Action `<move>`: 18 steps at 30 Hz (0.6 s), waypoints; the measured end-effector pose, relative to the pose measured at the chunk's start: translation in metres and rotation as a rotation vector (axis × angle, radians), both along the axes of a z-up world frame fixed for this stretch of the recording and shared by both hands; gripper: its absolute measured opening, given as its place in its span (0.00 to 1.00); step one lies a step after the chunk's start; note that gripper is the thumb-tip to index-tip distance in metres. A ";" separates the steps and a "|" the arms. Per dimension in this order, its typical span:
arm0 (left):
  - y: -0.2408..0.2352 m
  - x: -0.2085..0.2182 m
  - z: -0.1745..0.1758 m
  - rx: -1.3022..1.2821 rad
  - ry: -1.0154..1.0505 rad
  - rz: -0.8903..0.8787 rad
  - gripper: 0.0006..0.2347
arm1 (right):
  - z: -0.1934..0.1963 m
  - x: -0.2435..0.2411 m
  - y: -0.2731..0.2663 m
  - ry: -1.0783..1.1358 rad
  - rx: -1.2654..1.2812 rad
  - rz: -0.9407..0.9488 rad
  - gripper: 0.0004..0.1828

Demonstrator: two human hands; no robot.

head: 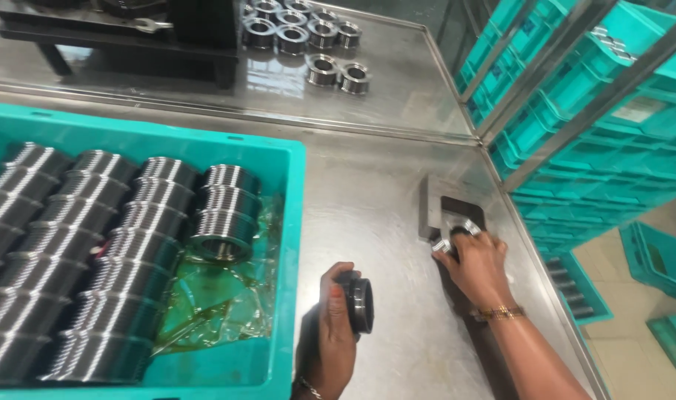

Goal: Sorting and inspecting metal grooved cylinders and rings at a workbench.

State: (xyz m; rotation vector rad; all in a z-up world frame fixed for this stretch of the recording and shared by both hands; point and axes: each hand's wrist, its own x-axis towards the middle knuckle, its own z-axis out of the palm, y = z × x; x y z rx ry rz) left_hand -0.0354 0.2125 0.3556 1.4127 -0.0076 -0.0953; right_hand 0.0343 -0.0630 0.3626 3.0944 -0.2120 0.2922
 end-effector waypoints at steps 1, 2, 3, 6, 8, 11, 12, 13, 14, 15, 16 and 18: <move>-0.001 0.001 -0.004 -0.047 -0.009 0.011 0.24 | -0.001 -0.007 0.002 0.047 0.004 -0.010 0.18; -0.002 0.001 -0.007 -0.097 -0.018 0.025 0.23 | -0.002 -0.013 0.004 0.096 0.004 -0.017 0.14; -0.003 0.001 -0.007 -0.098 -0.019 0.044 0.23 | -0.002 -0.023 0.012 0.096 0.001 0.003 0.14; -0.009 0.000 -0.011 -0.181 -0.033 0.081 0.21 | -0.001 -0.043 0.038 0.084 0.037 0.118 0.11; -0.012 -0.002 -0.015 -0.197 -0.065 0.079 0.19 | -0.002 -0.047 0.060 0.041 0.144 0.264 0.15; -0.014 -0.004 -0.016 -0.173 -0.181 0.135 0.17 | 0.002 -0.012 0.087 -0.045 0.227 0.474 0.16; -0.013 -0.003 -0.014 -0.174 -0.184 0.154 0.17 | -0.004 0.008 0.091 -0.043 0.225 0.494 0.16; -0.012 -0.002 -0.012 -0.130 -0.187 0.170 0.16 | -0.011 0.028 0.096 -0.099 0.178 0.514 0.16; -0.011 0.000 -0.010 -0.088 -0.189 0.182 0.16 | -0.017 0.048 0.101 -0.155 0.130 0.531 0.16; -0.014 0.001 -0.014 -0.090 -0.191 0.199 0.16 | -0.019 0.066 0.098 -0.154 0.127 0.548 0.16; -0.018 0.003 -0.018 -0.100 -0.189 0.215 0.16 | -0.021 0.083 0.095 -0.227 0.099 0.561 0.16; -0.027 0.007 -0.029 -0.110 -0.188 0.242 0.16 | 0.001 0.100 0.112 -0.301 0.072 0.586 0.16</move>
